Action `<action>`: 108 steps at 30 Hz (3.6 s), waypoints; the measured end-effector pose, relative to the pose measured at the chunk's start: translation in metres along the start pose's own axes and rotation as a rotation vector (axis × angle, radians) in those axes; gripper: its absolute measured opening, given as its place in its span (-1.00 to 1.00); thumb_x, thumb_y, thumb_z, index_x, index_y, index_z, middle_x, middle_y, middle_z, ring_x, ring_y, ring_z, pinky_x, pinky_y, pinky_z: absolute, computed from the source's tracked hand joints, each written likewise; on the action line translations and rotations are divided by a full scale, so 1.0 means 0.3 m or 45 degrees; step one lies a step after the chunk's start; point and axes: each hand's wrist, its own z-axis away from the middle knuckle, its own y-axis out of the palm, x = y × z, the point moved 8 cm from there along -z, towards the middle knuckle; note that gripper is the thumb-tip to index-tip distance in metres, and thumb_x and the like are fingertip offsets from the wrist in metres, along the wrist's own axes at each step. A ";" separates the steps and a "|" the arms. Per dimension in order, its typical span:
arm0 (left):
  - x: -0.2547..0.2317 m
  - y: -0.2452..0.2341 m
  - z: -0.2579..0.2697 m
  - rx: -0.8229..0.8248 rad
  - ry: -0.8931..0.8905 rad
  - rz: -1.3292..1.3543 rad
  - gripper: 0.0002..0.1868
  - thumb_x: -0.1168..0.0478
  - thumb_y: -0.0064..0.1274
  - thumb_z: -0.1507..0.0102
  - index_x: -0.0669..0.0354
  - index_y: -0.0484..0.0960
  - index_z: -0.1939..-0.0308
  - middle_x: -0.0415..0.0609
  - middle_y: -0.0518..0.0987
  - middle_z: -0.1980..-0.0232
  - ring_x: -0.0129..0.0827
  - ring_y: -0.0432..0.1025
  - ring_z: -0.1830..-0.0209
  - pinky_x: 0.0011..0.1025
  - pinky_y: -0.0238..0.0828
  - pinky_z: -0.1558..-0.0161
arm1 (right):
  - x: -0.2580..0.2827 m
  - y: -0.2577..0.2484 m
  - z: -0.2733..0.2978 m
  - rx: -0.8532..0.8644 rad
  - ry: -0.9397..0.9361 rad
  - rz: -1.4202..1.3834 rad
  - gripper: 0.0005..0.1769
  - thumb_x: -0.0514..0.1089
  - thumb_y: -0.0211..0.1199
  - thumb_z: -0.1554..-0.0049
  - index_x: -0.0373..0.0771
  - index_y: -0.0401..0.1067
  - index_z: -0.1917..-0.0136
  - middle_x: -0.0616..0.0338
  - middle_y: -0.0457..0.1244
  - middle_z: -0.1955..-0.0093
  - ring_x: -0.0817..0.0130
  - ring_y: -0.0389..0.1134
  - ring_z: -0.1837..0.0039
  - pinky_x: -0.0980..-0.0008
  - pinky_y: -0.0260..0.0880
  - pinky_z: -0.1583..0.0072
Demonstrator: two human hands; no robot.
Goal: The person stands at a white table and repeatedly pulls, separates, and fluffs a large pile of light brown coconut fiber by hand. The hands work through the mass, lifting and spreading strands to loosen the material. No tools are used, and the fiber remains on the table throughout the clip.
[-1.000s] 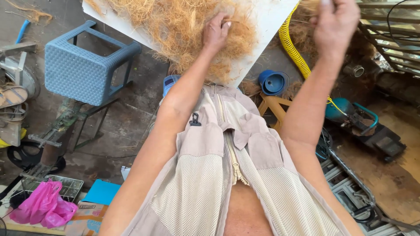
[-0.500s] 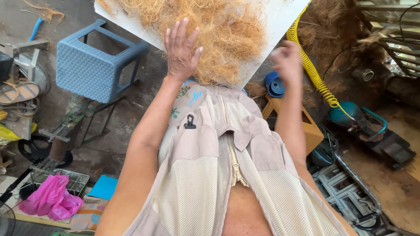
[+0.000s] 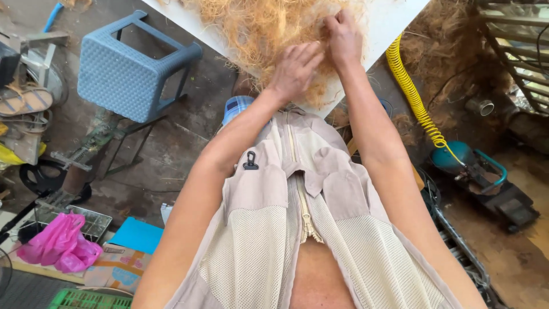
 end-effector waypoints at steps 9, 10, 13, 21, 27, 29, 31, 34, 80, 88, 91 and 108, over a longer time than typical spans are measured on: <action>0.056 0.237 0.014 0.739 -0.355 0.129 -0.25 -0.04 0.03 -0.39 0.05 0.04 -0.55 0.06 -0.14 -0.60 -0.08 -0.22 -0.60 0.16 -0.18 -0.47 | -0.044 0.045 -0.134 -0.021 -0.898 0.990 -0.95 -0.26 0.15 -0.08 -0.17 0.42 0.21 0.07 0.17 0.14 -0.09 0.27 0.22 -0.04 0.22 0.35; 0.059 0.230 0.016 0.818 -0.387 0.116 -0.25 -0.07 -0.05 -0.41 0.02 -0.03 -0.57 0.04 -0.20 -0.61 -0.10 -0.27 -0.61 0.08 -0.21 -0.49 | -0.045 0.025 -0.147 0.044 -0.816 0.817 -0.93 -0.29 0.16 0.02 -0.19 0.45 0.24 0.07 0.22 0.17 0.01 0.29 0.17 0.04 0.27 0.23; 0.067 0.215 0.033 0.846 -0.445 0.144 -0.23 -0.03 -0.04 -0.41 -0.01 -0.06 -0.58 0.01 -0.24 -0.61 -0.13 -0.32 -0.62 0.01 -0.24 -0.52 | -0.016 -0.039 -0.110 0.166 -0.607 0.505 -0.92 -0.31 0.23 -0.02 -0.16 0.40 0.24 0.14 0.25 0.16 0.25 0.26 0.11 0.27 0.32 0.08; 0.057 0.199 0.015 0.871 -0.412 0.131 -0.24 -0.05 -0.09 -0.43 -0.03 -0.11 -0.59 0.01 -0.27 -0.62 -0.14 -0.34 -0.63 0.00 -0.34 -0.52 | 0.088 -0.144 -0.018 0.025 -0.621 0.399 -0.86 -0.38 0.31 -0.16 -0.21 0.42 0.16 0.12 0.26 0.06 0.36 0.28 0.10 0.45 0.42 0.05; 0.087 0.248 0.039 0.956 -0.430 0.064 -0.23 -0.10 -0.16 -0.48 -0.09 -0.23 -0.62 -0.05 -0.45 -0.60 -0.19 -0.47 -0.61 0.10 -0.26 -0.50 | 0.116 0.042 -0.001 -0.030 -0.970 0.926 -0.91 -0.25 0.14 -0.23 -0.28 0.42 0.01 0.10 0.12 0.09 0.19 0.22 0.18 0.18 0.33 0.26; 0.086 0.257 0.039 0.946 -0.389 -0.006 -0.21 -0.13 -0.17 -0.47 -0.07 -0.23 -0.62 -0.04 -0.44 -0.60 -0.18 -0.44 -0.62 0.04 -0.22 -0.50 | 0.044 0.066 -0.068 -0.059 -0.869 1.041 -0.77 -0.21 0.09 -0.24 -0.34 0.46 0.20 0.10 0.12 0.15 0.17 0.22 0.22 0.15 0.33 0.33; 0.071 0.235 0.033 0.956 -0.383 0.005 -0.23 -0.14 -0.22 -0.46 -0.06 -0.21 -0.61 -0.02 -0.40 -0.61 -0.18 -0.43 -0.63 -0.02 -0.36 -0.52 | 0.046 0.038 -0.067 -0.022 -0.781 0.921 -0.78 -0.24 0.03 -0.23 -0.31 0.41 0.22 0.08 0.14 0.12 0.15 0.24 0.20 0.15 0.34 0.28; 0.087 0.205 0.021 0.931 -0.418 0.051 -0.24 -0.13 -0.21 -0.45 -0.05 -0.18 -0.61 -0.03 -0.39 -0.61 -0.19 -0.42 -0.63 0.00 -0.40 -0.52 | 0.031 -0.015 -0.105 -0.014 -0.563 0.574 -0.87 -0.25 0.07 -0.17 -0.17 0.35 0.23 0.14 0.18 0.11 0.22 0.25 0.13 0.21 0.31 0.12; 0.179 0.405 -0.227 -0.090 -0.255 0.270 -0.82 0.27 -0.07 -0.20 0.01 0.39 0.52 -0.27 0.35 0.59 -0.49 0.21 0.62 -0.48 0.21 0.59 | 0.099 -0.423 0.128 -0.757 -0.520 -0.730 -0.93 -0.21 0.07 -0.16 -0.12 0.30 0.19 0.20 0.24 0.18 0.28 0.27 0.10 0.29 0.29 0.06; 0.186 0.235 -0.246 0.064 -0.453 0.384 -0.78 0.00 -0.16 -0.38 -0.01 0.40 0.26 -0.26 0.41 0.37 -0.52 0.27 0.51 -0.57 0.36 0.52 | -0.122 -0.887 -0.015 -0.852 -0.519 -0.797 -0.73 -0.48 0.05 -0.15 -0.24 0.36 -0.06 -0.03 0.31 0.08 0.29 0.28 0.25 0.41 0.28 0.27; 0.139 0.192 -0.267 0.123 -0.540 0.541 -0.69 -0.05 -0.18 -0.40 -0.04 0.27 -0.12 -0.08 0.44 0.00 -0.45 0.40 0.35 -0.56 0.48 0.40 | -0.094 -0.669 0.040 -0.563 -0.215 -0.268 -0.53 -0.45 0.07 -0.08 -0.20 0.26 -0.26 0.04 0.26 -0.06 0.35 0.25 0.09 0.36 0.32 0.13; 0.640 -0.490 0.006 -0.028 -0.454 0.181 -0.51 -0.12 -0.18 -0.43 0.22 0.56 -0.11 0.09 0.61 -0.04 -0.06 0.49 -0.03 -0.07 0.26 -0.03 | 0.410 -0.295 -0.381 -0.490 -0.770 0.534 -0.79 -0.31 0.41 -0.15 -0.31 0.40 0.01 0.07 0.30 0.06 0.27 0.32 0.07 0.36 0.41 0.08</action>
